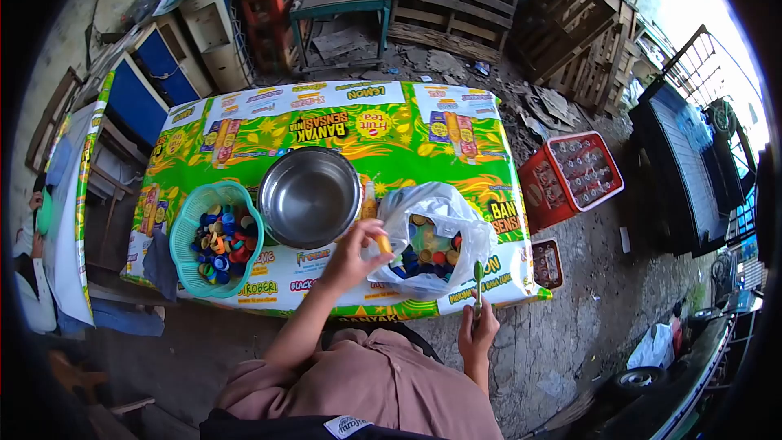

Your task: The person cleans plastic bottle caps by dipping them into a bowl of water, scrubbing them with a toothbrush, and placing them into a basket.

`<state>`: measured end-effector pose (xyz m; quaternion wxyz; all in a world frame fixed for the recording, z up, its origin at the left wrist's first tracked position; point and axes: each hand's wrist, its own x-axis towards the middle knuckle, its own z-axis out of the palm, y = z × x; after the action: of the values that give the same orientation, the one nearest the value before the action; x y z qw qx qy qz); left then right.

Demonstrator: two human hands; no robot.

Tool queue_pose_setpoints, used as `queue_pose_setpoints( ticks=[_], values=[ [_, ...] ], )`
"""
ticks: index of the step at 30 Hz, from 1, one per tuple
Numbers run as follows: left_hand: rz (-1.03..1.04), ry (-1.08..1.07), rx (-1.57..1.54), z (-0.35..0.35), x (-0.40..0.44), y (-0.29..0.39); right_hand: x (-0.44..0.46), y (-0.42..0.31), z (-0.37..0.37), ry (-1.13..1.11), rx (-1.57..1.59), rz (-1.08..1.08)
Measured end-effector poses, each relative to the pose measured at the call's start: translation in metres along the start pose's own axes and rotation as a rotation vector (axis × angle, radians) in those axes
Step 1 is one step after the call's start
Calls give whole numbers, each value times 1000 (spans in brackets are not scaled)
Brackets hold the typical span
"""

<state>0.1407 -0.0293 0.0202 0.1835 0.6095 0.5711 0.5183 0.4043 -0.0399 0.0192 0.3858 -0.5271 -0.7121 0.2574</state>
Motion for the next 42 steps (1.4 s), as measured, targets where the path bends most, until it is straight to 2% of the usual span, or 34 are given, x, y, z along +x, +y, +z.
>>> queue_pose_setpoints(
  ticks=[1, 2, 3, 5, 7, 9, 12, 19, 25, 27, 35, 39, 40, 42],
  values=[
    [-104, 57, -49, -16, 1, -8, 4, 0, 4, -8, 9, -9],
    [-69, 132, 89, -34, 4, -22, 8, -1, 10, -4, 34, -69],
    [-129, 200, 69, -48, 4, -42, 12, -2, 15, 3, 59, -128],
    [-244, 112, 275, -80, 14, -55, 18, -15, 21, -12, 68, -131],
    [-163, 65, 401, -95, 17, -84, 23, -31, 24, -76, 35, -125],
    [-193, 33, 416, -99, 18, -106, 20, -37, 31, -108, 44, -96],
    [-371, -121, 373, -95, 21, -126, 16, -40, 43, -98, 79, -132],
    [-398, -194, 412, -87, 18, -141, 4, -52, 48, -131, 19, -110],
    [-364, -218, 448, -89, 17, -147, -3, -58, 60, -57, 75, -149],
    [-362, -220, 449, -90, 17, -148, -7, -58, 64, -85, 101, -87],
    [-338, -226, 430, -90, 16, -153, 3, -68, 81, -165, 59, -142],
    [-389, -163, 201, -87, 14, -152, 11, -73, 92, -236, 73, -127],
    [-424, -122, 18, -86, 13, -149, 15, -74, 97, -236, 74, -130],
    [-471, -71, -272, -85, 11, -141, 23, -76, 111, -309, 250, 26]
  ],
)
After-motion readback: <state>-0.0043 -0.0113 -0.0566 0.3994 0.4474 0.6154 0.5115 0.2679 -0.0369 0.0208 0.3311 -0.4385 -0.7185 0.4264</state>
